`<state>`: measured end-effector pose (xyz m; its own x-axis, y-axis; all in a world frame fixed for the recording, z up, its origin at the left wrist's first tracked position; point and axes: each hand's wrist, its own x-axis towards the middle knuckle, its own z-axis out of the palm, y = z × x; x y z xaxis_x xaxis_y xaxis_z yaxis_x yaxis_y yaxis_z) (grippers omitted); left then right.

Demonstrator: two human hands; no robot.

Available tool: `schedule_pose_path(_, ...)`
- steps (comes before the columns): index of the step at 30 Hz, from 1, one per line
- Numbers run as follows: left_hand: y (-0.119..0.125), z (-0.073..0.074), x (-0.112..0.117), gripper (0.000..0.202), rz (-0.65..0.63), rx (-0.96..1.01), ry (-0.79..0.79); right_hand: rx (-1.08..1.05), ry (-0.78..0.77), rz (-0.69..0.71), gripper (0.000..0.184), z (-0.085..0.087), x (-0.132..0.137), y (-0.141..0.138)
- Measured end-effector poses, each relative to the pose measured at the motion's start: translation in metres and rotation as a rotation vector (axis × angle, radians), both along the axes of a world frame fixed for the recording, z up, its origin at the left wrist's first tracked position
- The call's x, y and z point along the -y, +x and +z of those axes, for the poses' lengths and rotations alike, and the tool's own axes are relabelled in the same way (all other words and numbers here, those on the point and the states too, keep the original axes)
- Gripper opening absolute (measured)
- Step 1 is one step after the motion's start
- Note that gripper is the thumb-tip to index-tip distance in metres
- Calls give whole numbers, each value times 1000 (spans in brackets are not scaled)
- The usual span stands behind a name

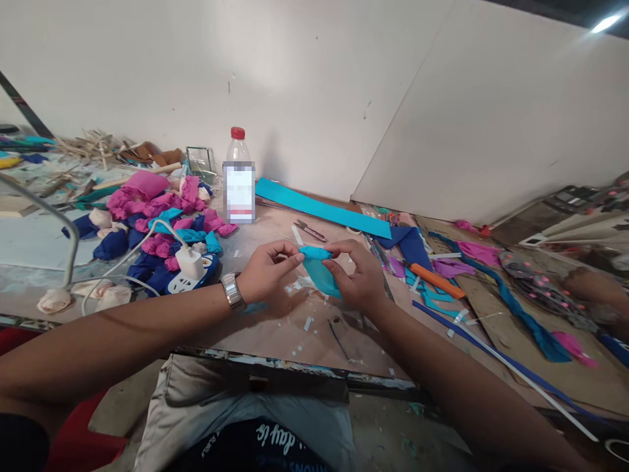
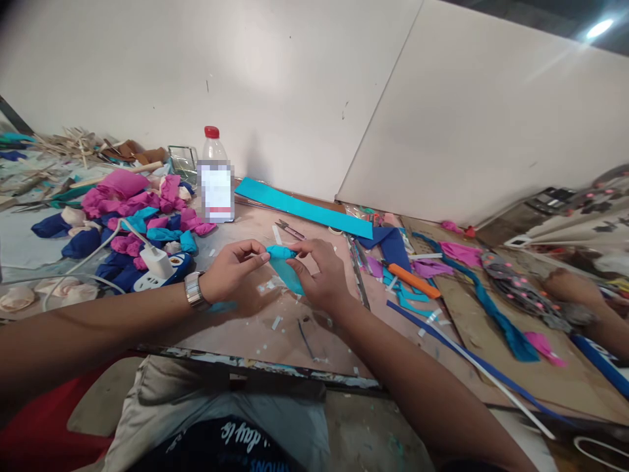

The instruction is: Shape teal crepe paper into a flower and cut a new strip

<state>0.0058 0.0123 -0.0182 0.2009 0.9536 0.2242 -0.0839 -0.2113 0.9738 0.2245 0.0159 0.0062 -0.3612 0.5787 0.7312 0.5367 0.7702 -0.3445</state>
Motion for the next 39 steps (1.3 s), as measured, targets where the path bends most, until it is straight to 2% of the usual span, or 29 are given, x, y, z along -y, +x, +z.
schedule_pose_path(7, 1, 3, 0, 38, -26, 75, -51, -65, -101, -25, 15, 2, 0, -2)
schedule_pose_path(14, 1, 2, -2, 29, -50, 121, -124, -81, -116, -12, 15, 1, -1, -1)
schedule_pose_path(22, 0, -1, -3, 39, -36, 106, -127, -27, -107, 33, 17, -2, -1, 0)
schedule_pose_path(30, 3, -1, -2, 31, -71, 160, -172, -58, -125, 23, 18, -3, 1, -2)
schedule_pose_path(33, 3, -4, -2, 30, -62, 93, -102, -51, -128, 15, 17, -3, 1, -2)
schedule_pose_path(37, 2, -6, -1, 26, -1, 18, 83, 19, -125, 45, 16, -1, -1, -1)
schedule_pose_path(39, 1, -6, 1, 25, -15, -6, 169, 68, -97, 82, 14, -1, -2, -1)
